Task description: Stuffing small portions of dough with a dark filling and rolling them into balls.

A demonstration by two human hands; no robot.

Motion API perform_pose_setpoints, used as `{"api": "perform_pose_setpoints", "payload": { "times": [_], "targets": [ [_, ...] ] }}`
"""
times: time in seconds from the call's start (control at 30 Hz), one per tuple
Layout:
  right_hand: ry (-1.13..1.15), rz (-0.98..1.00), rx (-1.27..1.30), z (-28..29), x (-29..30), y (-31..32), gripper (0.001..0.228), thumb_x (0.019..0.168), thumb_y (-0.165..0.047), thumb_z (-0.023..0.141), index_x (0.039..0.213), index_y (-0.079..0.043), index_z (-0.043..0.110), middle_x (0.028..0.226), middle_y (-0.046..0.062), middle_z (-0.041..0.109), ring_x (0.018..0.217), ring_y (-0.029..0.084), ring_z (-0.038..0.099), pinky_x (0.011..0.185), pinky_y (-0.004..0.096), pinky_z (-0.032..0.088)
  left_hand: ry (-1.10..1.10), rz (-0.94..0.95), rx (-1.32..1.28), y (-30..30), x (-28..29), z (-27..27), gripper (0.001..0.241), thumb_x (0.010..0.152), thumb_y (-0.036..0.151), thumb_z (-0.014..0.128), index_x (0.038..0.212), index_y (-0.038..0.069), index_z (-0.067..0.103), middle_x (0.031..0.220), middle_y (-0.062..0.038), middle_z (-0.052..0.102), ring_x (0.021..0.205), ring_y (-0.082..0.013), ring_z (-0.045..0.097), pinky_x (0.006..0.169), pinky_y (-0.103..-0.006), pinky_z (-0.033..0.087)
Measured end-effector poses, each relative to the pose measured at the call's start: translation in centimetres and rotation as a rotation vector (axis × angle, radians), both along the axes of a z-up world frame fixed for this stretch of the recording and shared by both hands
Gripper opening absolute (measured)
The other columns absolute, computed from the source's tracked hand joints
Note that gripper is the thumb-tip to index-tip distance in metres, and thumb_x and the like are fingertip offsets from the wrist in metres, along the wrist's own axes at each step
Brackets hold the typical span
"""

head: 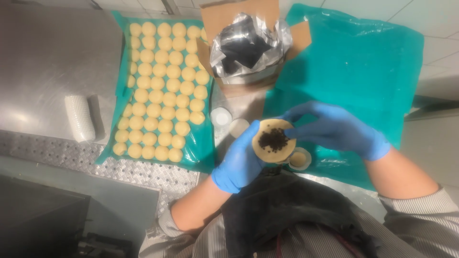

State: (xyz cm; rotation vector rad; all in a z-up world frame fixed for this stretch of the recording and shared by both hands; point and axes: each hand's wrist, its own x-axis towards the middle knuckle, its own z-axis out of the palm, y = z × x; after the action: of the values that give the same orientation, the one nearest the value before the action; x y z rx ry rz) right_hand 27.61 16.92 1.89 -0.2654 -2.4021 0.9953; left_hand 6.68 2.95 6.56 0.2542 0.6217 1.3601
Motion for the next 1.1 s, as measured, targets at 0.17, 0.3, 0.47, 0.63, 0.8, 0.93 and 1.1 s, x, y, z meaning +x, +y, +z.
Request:
{"api": "perform_pose_setpoints", "payload": {
  "times": [0.17,0.3,0.47,0.63,0.8,0.93,1.1],
  "targets": [
    [-0.182,-0.181,-0.140,-0.8,2.6,-2.5,0.016,0.091,-0.017,0.071,0.104,-0.014,0.079,0.125,0.013,0.068,0.106,0.034,0.073,0.088,0.046,0.059,-0.015,-0.011,-0.240,0.3,1.9,-6.2,0.049,0.095,0.005,0.068,0.143,-0.004,0.057,0.127,-0.032,0.065,0.110,-0.0445,0.069,0.083,-0.0558,0.062],
    [-0.243,-0.406,-0.344,-0.1,1.9,-4.4,0.012,0.090,-0.013,0.074,0.101,-0.011,0.077,0.112,0.010,0.076,0.096,0.031,0.079,0.082,0.042,0.061,0.078,-0.073,-0.371,1.3,3.0,-6.9,0.056,0.089,0.008,0.076,0.143,0.008,0.061,0.131,-0.025,0.067,0.110,-0.0405,0.071,0.080,-0.0549,0.062],
    [-0.323,-0.678,-0.522,-0.2,1.3,-5.0,0.016,0.088,-0.011,0.080,0.104,-0.012,0.080,0.092,0.009,0.080,0.083,0.026,0.079,0.076,0.040,0.062,0.179,-0.132,-0.656,3.4,3.8,1.5,0.064,0.097,0.009,0.058,0.159,0.002,0.042,0.150,-0.014,0.054,0.135,-0.0174,0.057,0.106,-0.0256,0.048],
    [-0.333,-0.653,-0.392,0.5,0.7,-5.0,0.013,0.093,-0.007,0.074,0.103,-0.012,0.079,0.092,0.010,0.078,0.084,0.027,0.078,0.077,0.039,0.061,0.300,-0.206,-0.388,2.1,3.5,-5.1,0.052,0.100,0.010,0.053,0.148,-0.008,0.047,0.134,-0.019,0.058,0.120,-0.0196,0.058,0.102,-0.0275,0.048],
    [-0.078,-0.710,-0.818,-0.6,0.4,-5.5,0.026,0.092,0.000,0.072,0.116,-0.007,0.076,0.099,0.010,0.076,0.090,0.019,0.074,0.090,0.041,0.061,0.490,-0.032,-0.220,2.4,4.8,-3.8,0.050,0.101,0.011,0.055,0.149,-0.005,0.050,0.145,-0.028,0.056,0.134,-0.0354,0.057,0.114,-0.0424,0.045],
    [-0.154,-0.775,-0.639,-1.1,1.0,-5.8,0.017,0.089,-0.003,0.077,0.105,-0.008,0.080,0.095,0.012,0.077,0.087,0.024,0.076,0.081,0.038,0.061,0.417,-0.077,-0.261,2.4,4.6,-7.0,0.048,0.097,0.017,0.068,0.144,0.009,0.061,0.131,-0.022,0.068,0.118,-0.0324,0.069,0.094,-0.0428,0.059],
    [-0.378,-0.549,-0.073,0.3,2.3,-4.9,0.009,0.089,-0.013,0.076,0.098,-0.014,0.080,0.111,0.008,0.076,0.096,0.034,0.075,0.075,0.045,0.061,0.577,-0.167,-0.284,2.9,4.3,-5.8,0.044,0.099,0.020,0.064,0.141,0.007,0.063,0.121,-0.023,0.072,0.111,-0.0331,0.071,0.098,-0.0406,0.057]
  ]
}}
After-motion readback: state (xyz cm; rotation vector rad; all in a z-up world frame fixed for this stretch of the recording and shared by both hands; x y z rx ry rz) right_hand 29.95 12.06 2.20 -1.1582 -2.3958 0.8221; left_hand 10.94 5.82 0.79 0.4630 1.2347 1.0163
